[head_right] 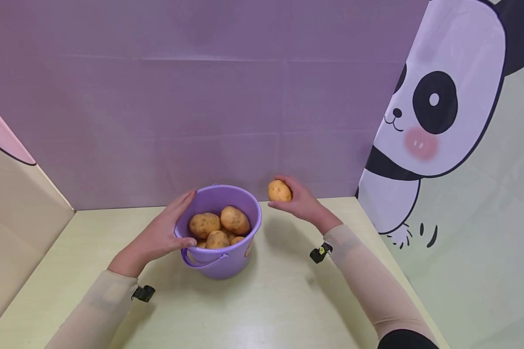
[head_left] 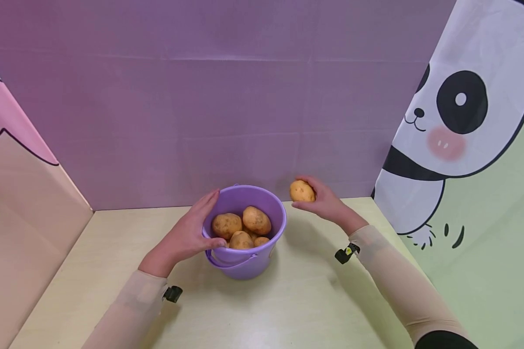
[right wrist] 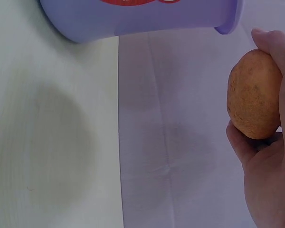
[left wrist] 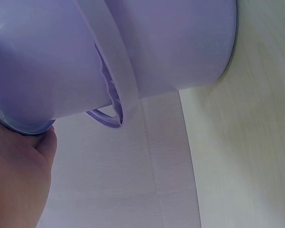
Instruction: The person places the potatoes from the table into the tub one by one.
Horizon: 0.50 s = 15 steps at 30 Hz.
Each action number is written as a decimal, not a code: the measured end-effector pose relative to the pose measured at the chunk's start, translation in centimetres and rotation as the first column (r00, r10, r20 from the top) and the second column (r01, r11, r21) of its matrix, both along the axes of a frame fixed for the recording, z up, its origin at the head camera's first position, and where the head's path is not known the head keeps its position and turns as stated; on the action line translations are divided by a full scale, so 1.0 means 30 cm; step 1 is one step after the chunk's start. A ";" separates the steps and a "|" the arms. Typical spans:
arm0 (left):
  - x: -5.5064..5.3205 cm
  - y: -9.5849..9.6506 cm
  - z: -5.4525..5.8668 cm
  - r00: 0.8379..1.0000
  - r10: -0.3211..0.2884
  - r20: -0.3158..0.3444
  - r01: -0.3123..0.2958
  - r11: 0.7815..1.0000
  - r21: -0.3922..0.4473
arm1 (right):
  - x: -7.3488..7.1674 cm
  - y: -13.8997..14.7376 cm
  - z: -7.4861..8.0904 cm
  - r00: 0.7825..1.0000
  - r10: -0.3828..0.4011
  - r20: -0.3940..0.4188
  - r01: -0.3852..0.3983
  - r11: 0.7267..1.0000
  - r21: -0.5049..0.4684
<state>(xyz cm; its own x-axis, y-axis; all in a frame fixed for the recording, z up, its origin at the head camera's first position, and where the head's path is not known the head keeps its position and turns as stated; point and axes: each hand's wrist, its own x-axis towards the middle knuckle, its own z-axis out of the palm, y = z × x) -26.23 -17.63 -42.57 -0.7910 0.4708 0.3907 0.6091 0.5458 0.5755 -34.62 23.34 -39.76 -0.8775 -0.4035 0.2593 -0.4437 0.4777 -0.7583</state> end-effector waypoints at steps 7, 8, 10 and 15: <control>-0.001 0.000 -0.003 1.000 0.002 0.000 -0.002 1.000 -0.002 | 0.012 -0.009 0.032 0.999 0.043 -0.015 -0.043 0.999 -0.015; -0.001 0.000 -0.003 1.000 0.002 0.000 -0.002 1.000 -0.001 | 0.013 -0.013 0.037 0.999 0.050 -0.020 -0.050 0.999 -0.018; -0.001 0.000 -0.003 1.000 0.002 0.002 -0.002 1.000 -0.001 | 0.020 -0.020 0.049 0.997 0.062 -0.036 -0.062 0.998 -0.012; -0.003 -0.004 -0.003 1.000 0.003 0.007 -0.003 1.000 -0.002 | 0.045 -0.044 0.084 0.995 0.083 -0.058 -0.083 0.997 0.000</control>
<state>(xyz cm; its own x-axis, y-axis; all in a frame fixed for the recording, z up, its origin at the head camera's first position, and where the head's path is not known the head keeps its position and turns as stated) -26.33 -17.75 -42.66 -0.7952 0.4691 0.3843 0.6033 0.5486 0.5788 -33.27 22.02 -37.24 -0.8248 -0.4734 0.3092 -0.5245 0.4360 -0.7313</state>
